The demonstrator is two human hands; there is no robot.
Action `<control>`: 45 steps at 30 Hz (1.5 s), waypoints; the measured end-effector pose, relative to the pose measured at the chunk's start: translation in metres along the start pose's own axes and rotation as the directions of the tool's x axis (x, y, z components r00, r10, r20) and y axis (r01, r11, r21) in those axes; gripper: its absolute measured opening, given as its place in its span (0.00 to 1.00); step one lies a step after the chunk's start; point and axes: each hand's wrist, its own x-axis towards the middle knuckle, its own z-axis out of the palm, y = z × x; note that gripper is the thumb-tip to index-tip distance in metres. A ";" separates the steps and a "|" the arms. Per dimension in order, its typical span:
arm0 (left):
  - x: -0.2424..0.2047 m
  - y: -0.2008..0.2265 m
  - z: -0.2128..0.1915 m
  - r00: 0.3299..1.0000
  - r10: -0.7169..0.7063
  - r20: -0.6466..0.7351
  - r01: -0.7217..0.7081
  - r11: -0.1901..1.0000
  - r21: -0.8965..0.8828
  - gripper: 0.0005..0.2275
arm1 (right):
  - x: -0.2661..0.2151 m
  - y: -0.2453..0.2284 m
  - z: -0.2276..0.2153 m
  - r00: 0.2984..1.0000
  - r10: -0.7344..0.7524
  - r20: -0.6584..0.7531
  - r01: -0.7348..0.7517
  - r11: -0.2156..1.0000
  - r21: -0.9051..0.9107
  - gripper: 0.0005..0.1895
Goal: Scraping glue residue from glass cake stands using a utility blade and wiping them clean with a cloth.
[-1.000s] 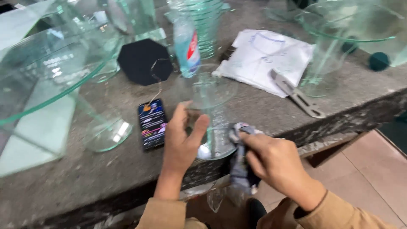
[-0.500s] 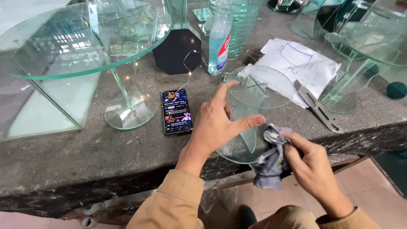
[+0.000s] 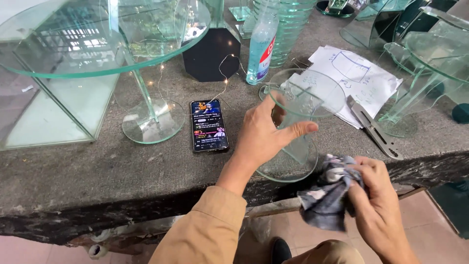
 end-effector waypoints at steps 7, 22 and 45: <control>-0.001 0.014 -0.007 0.996 -0.074 0.059 0.074 0.997 -0.002 0.22 | -0.004 -0.006 0.014 0.989 -0.031 -0.141 0.018 0.996 -0.090 0.16; -0.009 -0.014 -0.004 0.973 -0.019 0.231 0.074 0.970 -0.232 0.20 | 0.017 -0.087 0.097 0.944 -0.329 0.036 0.231 0.577 -0.784 0.39; -0.003 -0.010 0.003 0.975 -0.115 0.192 0.128 0.990 -0.058 0.28 | 0.015 -0.052 0.058 0.927 -0.349 0.140 0.369 0.777 -0.510 0.29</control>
